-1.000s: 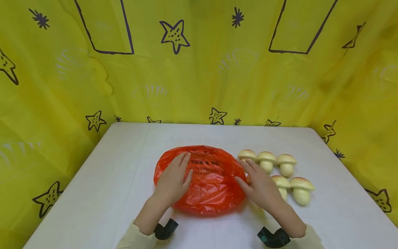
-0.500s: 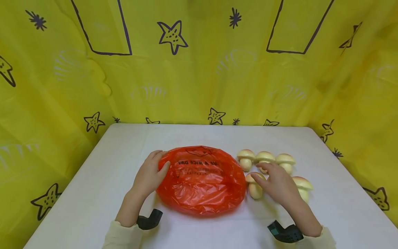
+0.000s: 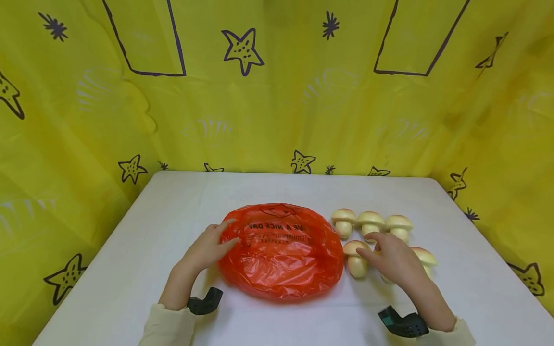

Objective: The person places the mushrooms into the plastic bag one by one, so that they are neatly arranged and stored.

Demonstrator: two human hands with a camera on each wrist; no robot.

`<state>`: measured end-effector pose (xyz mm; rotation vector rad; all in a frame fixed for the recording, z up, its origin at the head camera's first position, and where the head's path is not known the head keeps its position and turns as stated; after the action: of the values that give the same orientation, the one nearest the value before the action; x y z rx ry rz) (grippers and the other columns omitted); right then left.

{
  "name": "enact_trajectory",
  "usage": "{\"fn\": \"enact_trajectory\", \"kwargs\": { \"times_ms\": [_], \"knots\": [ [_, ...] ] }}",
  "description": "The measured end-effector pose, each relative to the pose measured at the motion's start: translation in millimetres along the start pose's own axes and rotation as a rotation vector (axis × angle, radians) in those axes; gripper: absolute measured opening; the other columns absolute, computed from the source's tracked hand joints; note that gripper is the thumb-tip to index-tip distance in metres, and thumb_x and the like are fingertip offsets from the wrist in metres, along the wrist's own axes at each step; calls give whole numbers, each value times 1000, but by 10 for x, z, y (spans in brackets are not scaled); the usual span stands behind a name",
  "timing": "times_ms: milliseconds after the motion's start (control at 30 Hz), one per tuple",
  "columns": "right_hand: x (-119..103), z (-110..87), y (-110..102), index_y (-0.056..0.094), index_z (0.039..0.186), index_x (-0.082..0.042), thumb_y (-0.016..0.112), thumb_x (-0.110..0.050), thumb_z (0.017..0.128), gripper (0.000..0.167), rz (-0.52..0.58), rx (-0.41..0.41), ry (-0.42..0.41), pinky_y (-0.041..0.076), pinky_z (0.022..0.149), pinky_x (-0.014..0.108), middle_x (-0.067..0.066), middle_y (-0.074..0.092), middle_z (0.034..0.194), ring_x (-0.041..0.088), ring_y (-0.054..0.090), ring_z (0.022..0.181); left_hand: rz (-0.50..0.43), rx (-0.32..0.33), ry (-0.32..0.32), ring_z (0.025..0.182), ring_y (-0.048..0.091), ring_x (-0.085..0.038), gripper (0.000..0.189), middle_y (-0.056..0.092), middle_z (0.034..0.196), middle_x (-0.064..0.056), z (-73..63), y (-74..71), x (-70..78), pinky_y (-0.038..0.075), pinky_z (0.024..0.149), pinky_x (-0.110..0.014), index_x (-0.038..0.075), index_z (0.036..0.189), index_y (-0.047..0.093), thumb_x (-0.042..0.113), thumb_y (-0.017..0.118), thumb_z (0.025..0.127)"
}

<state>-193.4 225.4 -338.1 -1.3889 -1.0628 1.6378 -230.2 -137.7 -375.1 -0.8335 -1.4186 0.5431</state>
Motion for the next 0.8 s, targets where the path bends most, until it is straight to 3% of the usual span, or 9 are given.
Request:
{"fn": "enact_trajectory", "kwargs": {
  "times_ms": [133,433,633,800],
  "knots": [
    [26,6,26,61,110,3,68,-33,81,46,14,-27,5,36,49,30,0,51,68,15,45,60,17,-25,-5,94,53,-29,55,50,114,-22,12,44,-11,52,74,-41,8,136,44,27,61,88],
    [-4,-11,98,60,110,1,67,-24,81,39,64,-29,-30,33,47,29,-2,44,57,14,40,51,41,-37,12,105,49,-36,52,52,117,-23,2,60,5,47,82,-49,7,134,47,24,62,87],
    [16,-3,119,56,115,6,65,-27,82,48,21,-64,3,39,52,32,0,53,66,16,47,59,34,-46,-29,102,49,-33,52,52,118,-21,5,77,-16,51,76,-43,6,133,48,24,62,87],
    [12,2,143,57,112,7,66,-26,81,46,16,-71,6,43,55,35,4,58,71,19,51,63,25,-48,-42,99,50,-31,51,52,119,-21,19,88,-37,52,72,-38,6,133,48,23,63,87]
  ]
}}
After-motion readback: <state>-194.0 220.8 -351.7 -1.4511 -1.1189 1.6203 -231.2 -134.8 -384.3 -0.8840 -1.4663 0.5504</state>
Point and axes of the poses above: each hand's wrist, its own z-axis towards the middle knuckle, its own y-axis out of the palm, x = y × z, the point moved 6 cm from there along z, towards the middle knuckle
